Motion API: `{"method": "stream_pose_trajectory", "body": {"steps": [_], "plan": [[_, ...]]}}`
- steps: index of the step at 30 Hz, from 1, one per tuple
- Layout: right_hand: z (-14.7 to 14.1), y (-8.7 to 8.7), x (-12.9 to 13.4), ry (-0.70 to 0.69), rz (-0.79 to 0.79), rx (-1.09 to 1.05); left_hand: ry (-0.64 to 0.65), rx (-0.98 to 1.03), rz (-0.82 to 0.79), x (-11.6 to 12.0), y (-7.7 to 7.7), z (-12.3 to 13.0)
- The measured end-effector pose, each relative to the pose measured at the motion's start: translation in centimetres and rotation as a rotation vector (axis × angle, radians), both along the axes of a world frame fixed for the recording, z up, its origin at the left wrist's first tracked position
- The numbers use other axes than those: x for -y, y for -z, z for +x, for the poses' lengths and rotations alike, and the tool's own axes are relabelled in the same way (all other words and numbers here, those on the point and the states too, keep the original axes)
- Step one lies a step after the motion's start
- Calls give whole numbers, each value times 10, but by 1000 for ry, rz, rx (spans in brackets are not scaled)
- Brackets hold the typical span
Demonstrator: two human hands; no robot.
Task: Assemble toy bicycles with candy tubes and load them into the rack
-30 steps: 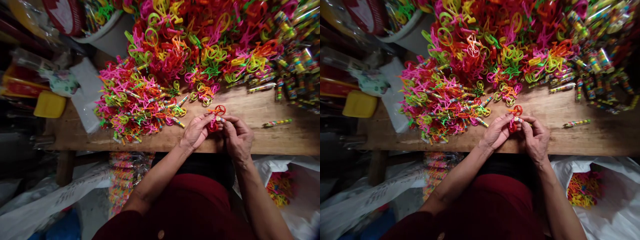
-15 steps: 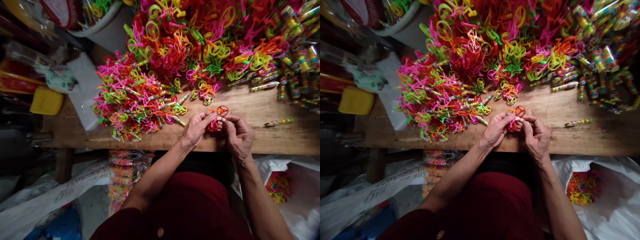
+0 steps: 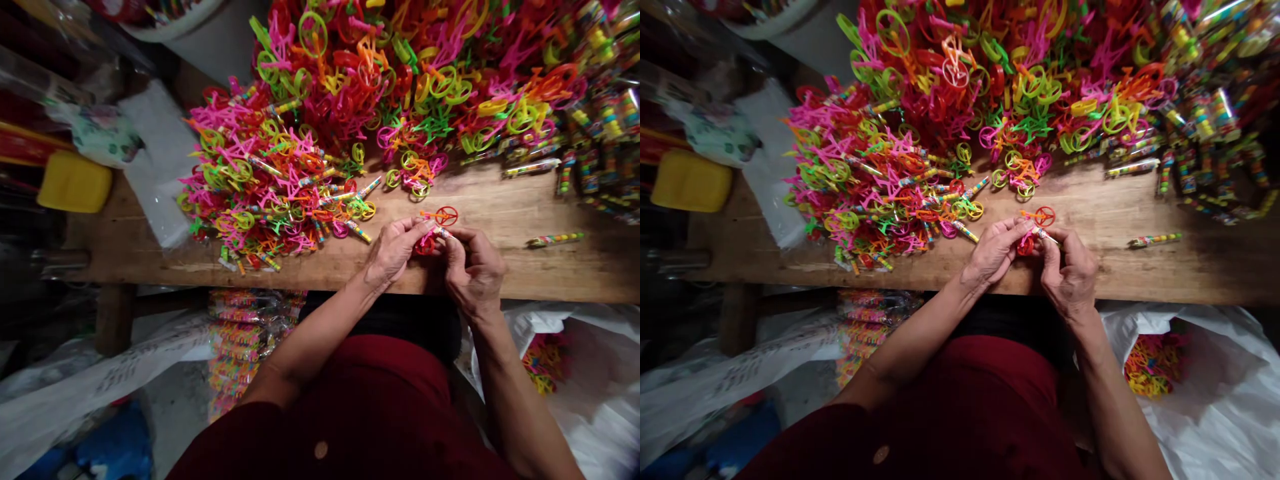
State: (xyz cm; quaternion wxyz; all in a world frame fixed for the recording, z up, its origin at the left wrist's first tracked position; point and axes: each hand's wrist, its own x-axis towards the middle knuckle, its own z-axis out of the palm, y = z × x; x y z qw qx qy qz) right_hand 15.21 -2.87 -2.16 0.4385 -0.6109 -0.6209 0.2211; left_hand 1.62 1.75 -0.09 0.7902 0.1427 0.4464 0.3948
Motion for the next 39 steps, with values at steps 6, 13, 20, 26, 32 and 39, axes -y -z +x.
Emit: {"method": "stream_pose_trajectory", "body": {"steps": [6, 13, 20, 26, 32, 39], "plan": [[12, -8, -5, -72, -34, 48, 2, -81, 84, 5, 10, 5], [-1, -15, -17, -126, -25, -45, -80, -271, 187, 6, 1, -7], [-47, -51, -33, -231, 45, -277, -32, -448, 387, -15, -52, -58], [-16, -30, -46, -108, -10, -208, -355, -1273, 771, -56, -97, -150], [1, 5, -64, 38, 97, 111, -361, -1938, 1227, -66, -74, -126], [66, -2, -72, 250, 102, 456, 523, -1785, 1145, -53, -3, -23]]}}
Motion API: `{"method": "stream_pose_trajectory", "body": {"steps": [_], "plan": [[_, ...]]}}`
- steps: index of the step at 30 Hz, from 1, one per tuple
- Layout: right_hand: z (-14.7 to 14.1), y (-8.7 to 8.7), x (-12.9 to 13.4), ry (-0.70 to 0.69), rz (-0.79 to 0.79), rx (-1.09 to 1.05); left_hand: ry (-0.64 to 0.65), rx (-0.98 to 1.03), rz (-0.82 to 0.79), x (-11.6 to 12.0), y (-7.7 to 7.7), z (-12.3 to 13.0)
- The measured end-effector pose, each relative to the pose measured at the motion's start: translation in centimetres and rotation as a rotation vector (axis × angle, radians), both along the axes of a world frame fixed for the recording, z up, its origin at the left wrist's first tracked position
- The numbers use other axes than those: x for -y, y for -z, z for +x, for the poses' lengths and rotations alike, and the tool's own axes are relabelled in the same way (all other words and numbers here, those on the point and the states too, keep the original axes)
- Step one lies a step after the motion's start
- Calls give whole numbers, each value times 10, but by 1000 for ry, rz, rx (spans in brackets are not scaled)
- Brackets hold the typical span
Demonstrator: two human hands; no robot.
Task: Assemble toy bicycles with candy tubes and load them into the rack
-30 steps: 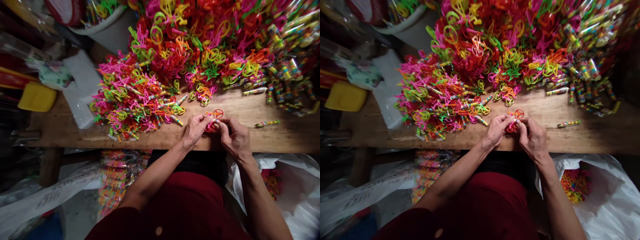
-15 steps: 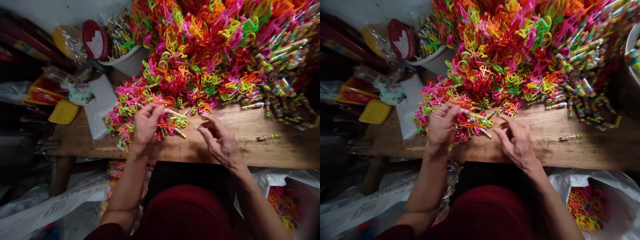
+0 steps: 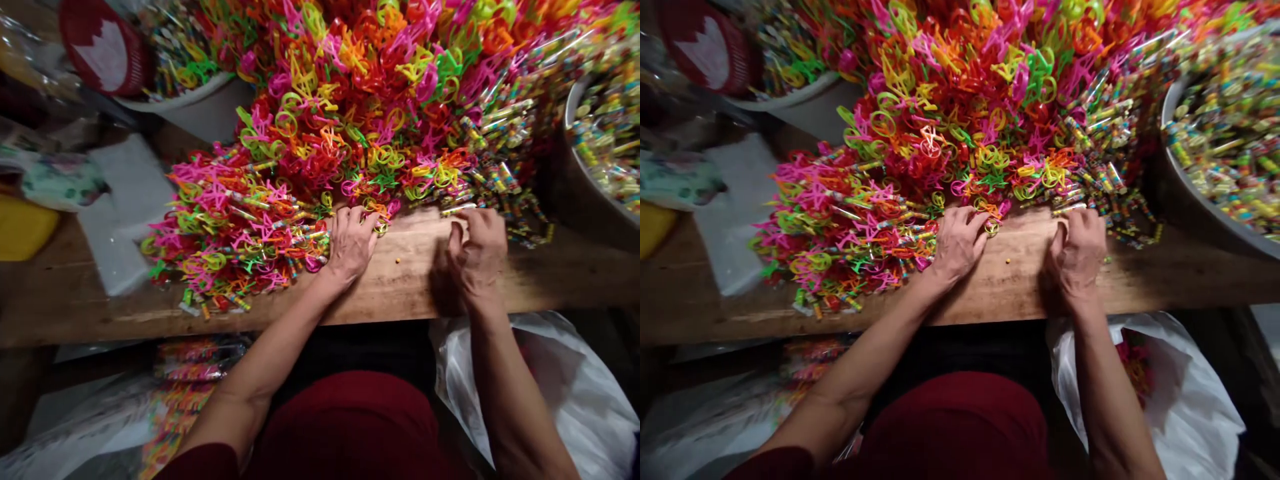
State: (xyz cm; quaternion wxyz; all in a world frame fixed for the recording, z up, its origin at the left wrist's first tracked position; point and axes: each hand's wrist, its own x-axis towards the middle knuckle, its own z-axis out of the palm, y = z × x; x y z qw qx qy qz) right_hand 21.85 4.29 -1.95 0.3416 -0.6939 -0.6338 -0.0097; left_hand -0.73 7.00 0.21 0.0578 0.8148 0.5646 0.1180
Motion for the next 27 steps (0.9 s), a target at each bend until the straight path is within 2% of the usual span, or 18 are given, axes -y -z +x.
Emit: {"method": "stream_pose_trajectory", "body": {"steps": [3, 5, 9, 13, 16, 18, 21, 23, 25, 27], "plan": [[28, -1, -13, -25, -96, 33, -20, -9, -64, 5, 6, 10], [35, 3, -21, -47, -198, 28, 13, 54, -100, 10, 7, 8], [26, 9, -28, -10, -272, 68, 34, 324, -159, 23, 13, -1], [7, 0, -21, -72, -181, 20, -70, 511, -210, 30, 14, -7], [-13, -12, -2, -132, -44, -195, -119, 591, -232, 28, 8, -10], [-29, -16, 18, -102, 8, -433, -132, 562, -231, 25, 3, -13], [-53, -12, 46, -88, -75, -849, -129, 521, -274, 22, -1, -15], [-66, -5, 56, -130, -158, -1037, -142, 570, -334, 23, -1, -13], [-74, 0, 58, -175, -177, -1090, -163, 651, -417, 24, 0, -9], [-75, 3, 54, -192, -148, -1034, -171, 753, -548, 25, 0, -6]]}}
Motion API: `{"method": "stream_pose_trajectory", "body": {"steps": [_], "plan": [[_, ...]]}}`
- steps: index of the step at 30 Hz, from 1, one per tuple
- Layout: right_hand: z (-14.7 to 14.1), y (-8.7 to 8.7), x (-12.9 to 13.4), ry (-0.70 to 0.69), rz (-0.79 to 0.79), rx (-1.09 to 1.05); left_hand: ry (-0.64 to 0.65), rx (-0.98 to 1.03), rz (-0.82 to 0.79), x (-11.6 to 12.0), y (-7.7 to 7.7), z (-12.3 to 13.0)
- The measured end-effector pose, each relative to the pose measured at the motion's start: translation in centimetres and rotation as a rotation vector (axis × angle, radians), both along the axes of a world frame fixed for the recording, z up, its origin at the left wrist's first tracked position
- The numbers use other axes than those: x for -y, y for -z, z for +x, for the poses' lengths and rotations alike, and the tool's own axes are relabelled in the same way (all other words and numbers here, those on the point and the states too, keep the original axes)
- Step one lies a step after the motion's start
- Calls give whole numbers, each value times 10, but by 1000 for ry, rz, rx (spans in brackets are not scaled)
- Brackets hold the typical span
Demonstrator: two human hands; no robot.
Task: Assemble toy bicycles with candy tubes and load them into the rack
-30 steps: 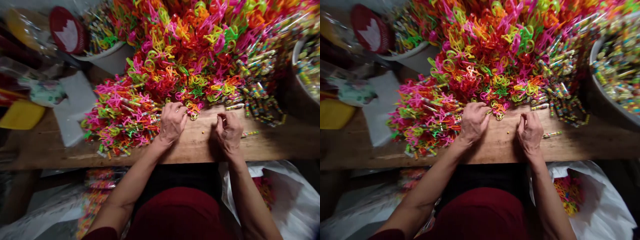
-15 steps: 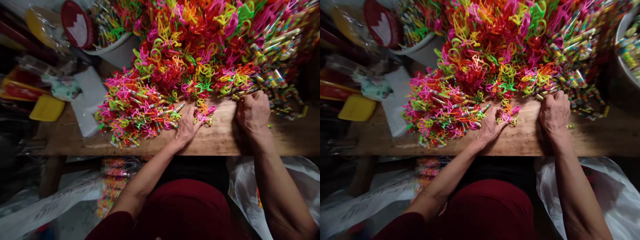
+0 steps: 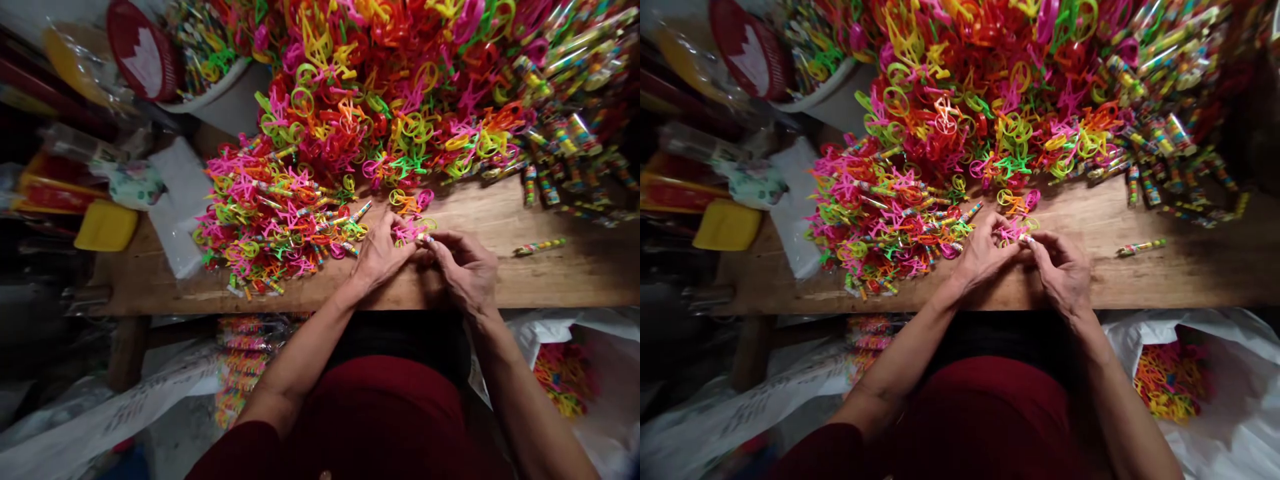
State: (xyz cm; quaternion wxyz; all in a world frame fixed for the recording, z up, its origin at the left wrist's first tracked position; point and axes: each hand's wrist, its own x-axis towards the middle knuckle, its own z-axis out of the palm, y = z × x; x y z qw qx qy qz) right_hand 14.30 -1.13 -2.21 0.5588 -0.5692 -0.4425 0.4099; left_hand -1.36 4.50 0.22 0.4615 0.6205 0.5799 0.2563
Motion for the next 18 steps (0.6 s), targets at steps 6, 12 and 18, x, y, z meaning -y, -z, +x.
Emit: {"method": "stream_pose_trajectory", "body": {"steps": [6, 12, 18], "plan": [[4, -3, -7, -59, 72, 140, -6, 489, -430, -1, -12, -4], [0, -3, -5, -91, 123, 186, -121, 601, -535, 4, -13, 0], [7, -10, -4, 16, 33, 44, -236, 832, -790, 2, -16, -1]]}}
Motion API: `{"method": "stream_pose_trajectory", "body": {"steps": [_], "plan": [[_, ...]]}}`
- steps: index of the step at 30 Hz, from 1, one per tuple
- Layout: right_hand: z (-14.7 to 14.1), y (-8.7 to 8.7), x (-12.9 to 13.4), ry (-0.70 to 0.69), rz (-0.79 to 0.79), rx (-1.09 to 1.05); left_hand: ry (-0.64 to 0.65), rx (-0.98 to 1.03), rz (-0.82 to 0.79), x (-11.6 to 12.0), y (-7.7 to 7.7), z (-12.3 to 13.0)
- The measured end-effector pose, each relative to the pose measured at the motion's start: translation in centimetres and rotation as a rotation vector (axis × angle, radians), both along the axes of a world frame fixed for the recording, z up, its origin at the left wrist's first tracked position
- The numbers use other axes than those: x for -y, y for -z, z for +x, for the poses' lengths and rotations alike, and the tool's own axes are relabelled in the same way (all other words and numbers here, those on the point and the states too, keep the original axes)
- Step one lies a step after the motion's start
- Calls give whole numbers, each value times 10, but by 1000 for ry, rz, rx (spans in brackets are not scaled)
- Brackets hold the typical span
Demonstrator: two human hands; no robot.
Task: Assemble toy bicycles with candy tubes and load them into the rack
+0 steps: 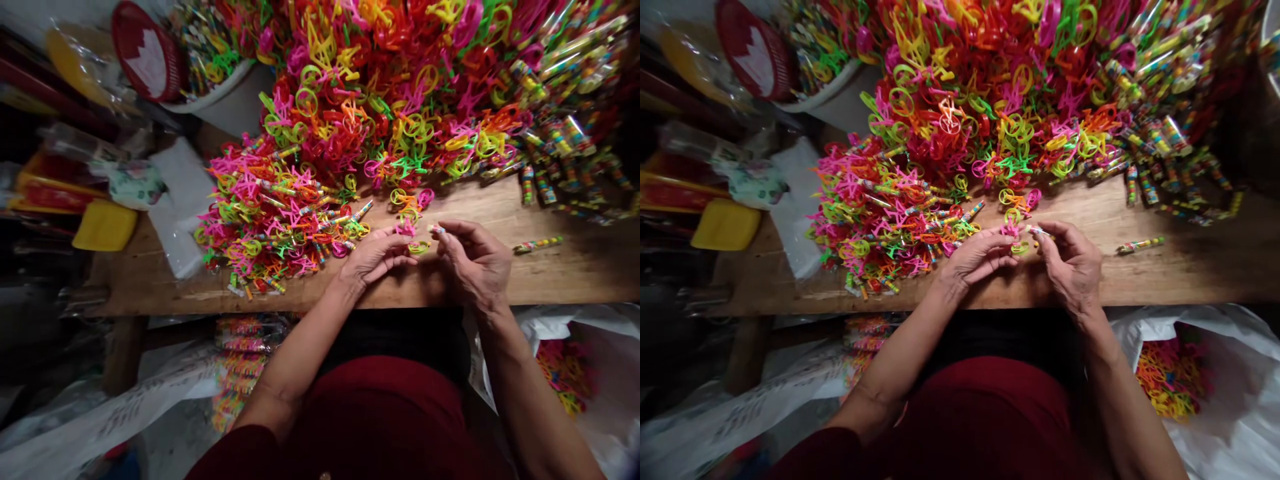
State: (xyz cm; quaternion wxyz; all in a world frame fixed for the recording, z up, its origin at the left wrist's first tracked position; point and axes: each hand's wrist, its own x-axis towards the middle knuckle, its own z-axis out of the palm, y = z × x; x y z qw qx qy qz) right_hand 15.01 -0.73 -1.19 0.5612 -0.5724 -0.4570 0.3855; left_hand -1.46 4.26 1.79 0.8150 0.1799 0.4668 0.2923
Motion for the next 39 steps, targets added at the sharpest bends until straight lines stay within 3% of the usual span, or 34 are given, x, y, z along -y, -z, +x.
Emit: {"method": "stream_pose_trajectory", "body": {"steps": [3, 12, 18, 25, 29, 34, 39], "plan": [[6, 2, 7, 2, -43, 13, 0, 13, -32, 1, 0, -2], [13, 15, 12, -156, -46, 77, 208, 169, -36, 3, 8, -7], [14, 12, 12, -192, -59, 21, 245, 144, -2, 7, 9, -7], [15, 13, 12, -272, -181, -169, 263, 159, 11, 11, 13, -6], [13, 12, 16, -230, -124, -80, 261, 163, 54, 13, 15, -6], [5, 12, 23, -103, -115, -121, 326, 185, 63, 13, 16, -5], [7, 13, 28, -91, -76, -46, 340, 227, 67, 13, 20, -2]]}}
